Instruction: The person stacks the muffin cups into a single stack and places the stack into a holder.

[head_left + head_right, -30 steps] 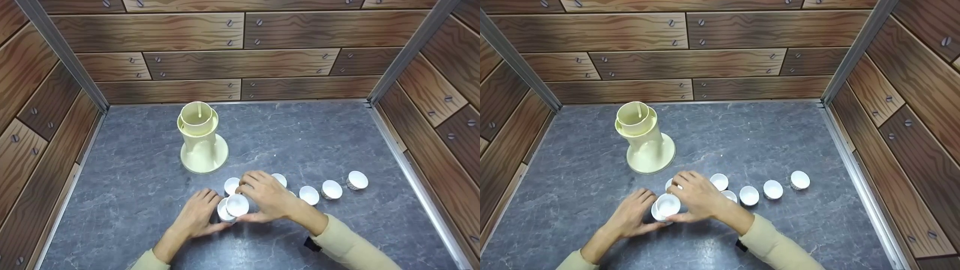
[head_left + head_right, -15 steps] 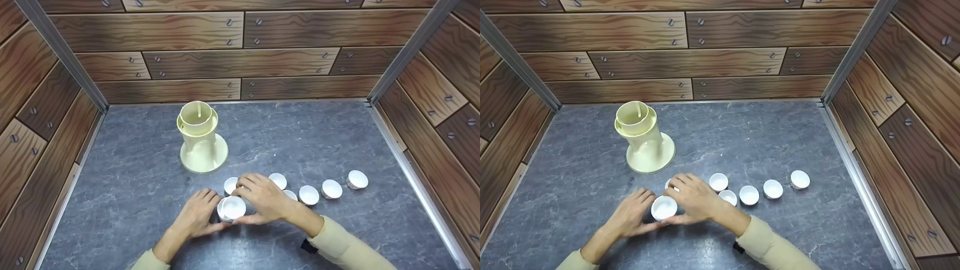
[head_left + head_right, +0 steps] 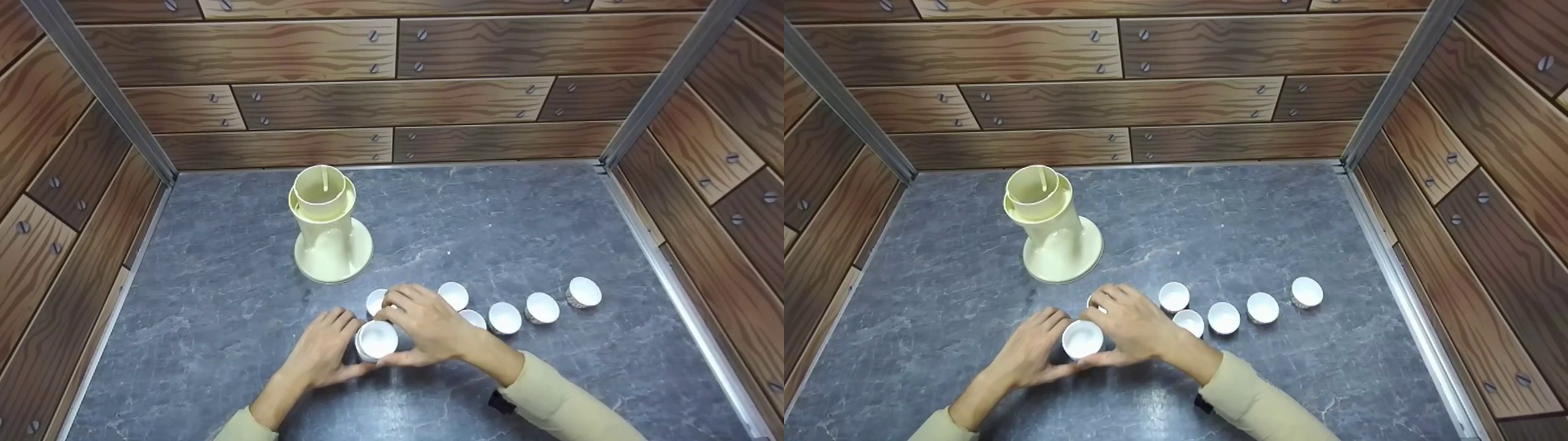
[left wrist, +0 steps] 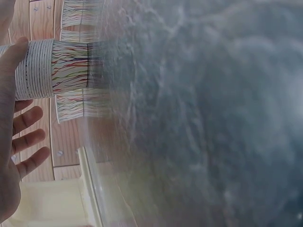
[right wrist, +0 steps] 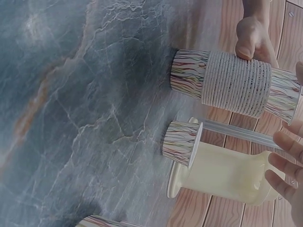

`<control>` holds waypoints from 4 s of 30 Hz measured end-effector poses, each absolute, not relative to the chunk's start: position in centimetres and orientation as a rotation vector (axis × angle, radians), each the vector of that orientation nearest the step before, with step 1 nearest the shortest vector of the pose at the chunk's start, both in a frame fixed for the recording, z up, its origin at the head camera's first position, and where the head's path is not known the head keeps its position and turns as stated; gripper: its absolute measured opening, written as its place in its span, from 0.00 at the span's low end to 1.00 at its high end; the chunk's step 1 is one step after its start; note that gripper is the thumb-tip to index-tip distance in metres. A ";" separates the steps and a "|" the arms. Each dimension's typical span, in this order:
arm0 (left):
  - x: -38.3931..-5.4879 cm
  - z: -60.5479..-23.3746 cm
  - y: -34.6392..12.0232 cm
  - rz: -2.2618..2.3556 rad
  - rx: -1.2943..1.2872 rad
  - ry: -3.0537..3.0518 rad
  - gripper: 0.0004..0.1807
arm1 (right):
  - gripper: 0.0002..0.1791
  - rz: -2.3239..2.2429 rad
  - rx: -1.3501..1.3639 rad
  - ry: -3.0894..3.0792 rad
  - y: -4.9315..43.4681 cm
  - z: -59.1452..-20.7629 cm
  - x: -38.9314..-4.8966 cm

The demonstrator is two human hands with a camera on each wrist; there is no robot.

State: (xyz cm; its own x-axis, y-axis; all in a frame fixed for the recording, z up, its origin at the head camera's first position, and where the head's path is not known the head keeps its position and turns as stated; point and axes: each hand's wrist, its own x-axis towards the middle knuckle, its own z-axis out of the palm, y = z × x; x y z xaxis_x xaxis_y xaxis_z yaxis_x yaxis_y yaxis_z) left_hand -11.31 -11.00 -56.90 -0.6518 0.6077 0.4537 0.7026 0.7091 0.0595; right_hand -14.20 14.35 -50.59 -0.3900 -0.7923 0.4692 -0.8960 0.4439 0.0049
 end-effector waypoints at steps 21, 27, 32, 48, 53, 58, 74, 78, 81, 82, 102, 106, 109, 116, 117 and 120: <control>-11.5 -57.0 -10.9 -0.319 -1.013 -2.496 0.37 | 0.35 0.297 1.428 -2.343 14.1 -51.6 -14.6; -11.4 -56.8 -10.9 -0.315 -1.003 -2.515 0.37 | 0.36 0.275 1.429 -2.362 14.0 -51.8 -14.7; -11.4 -56.8 -10.9 -0.316 -0.997 -2.522 0.36 | 0.36 0.266 1.429 -2.378 13.9 -52.0 -14.7; -11.3 -56.9 -11.0 -0.323 -1.013 -2.501 0.38 | 0.38 0.210 1.421 -2.442 13.7 -52.7 -14.5; -11.2 -57.0 -10.9 -0.321 -1.012 -2.492 0.38 | 0.38 0.224 1.416 -2.454 13.8 -52.7 -14.4; -11.2 -57.0 -10.9 -0.312 -1.008 -2.497 0.37 | 0.38 0.245 1.421 -2.446 13.8 -52.8 -14.5; -11.2 -57.0 -10.9 -0.341 -1.004 -2.481 0.37 | 0.37 0.266 1.421 -2.451 14.6 -52.1 -14.9; -11.2 -56.9 -10.9 -0.330 -1.000 -2.490 0.37 | 0.37 0.253 1.413 -2.440 14.9 -52.0 -15.2; -11.2 -56.9 -10.9 -0.322 -0.996 -2.502 0.36 | 0.36 0.237 1.408 -2.428 15.1 -51.9 -15.4; -11.2 -56.9 -10.9 -0.320 -0.997 -2.506 0.36 | 0.36 0.235 1.406 -2.428 15.2 -51.8 -15.5; -11.2 -56.9 -10.9 -0.329 -1.004 -2.510 0.37 | 0.31 0.250 1.358 -2.492 16.4 -51.2 -17.1; -11.2 -56.9 -10.9 -0.334 -0.998 -2.518 0.37 | 0.31 0.231 1.354 -2.508 16.4 -51.1 -17.5; -11.2 -56.9 -10.9 -0.331 -0.993 -2.522 0.37 | 0.30 0.211 1.345 -2.530 16.4 -51.2 -17.8; -11.2 -56.9 -10.8 -0.333 -0.988 -2.531 0.37 | 0.31 0.160 1.327 -2.567 16.5 -51.5 -18.6; -11.2 -56.9 -10.8 -0.334 -0.988 -2.534 0.37 | 0.31 0.154 1.328 -2.572 16.5 -51.5 -18.7; -11.1 -56.8 -10.8 -0.340 -0.989 -2.541 0.36 | 0.33 0.131 1.328 -2.597 16.4 -51.5 -19.0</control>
State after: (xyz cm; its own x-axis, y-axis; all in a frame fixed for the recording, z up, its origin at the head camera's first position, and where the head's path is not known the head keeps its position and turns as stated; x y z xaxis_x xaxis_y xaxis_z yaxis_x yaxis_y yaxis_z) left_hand -11.15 -10.83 -56.78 -0.6742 0.5925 0.4409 0.6875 0.7215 0.0818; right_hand -18.99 16.40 -51.47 -0.5669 -0.7894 0.2356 -0.8091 0.5874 0.0212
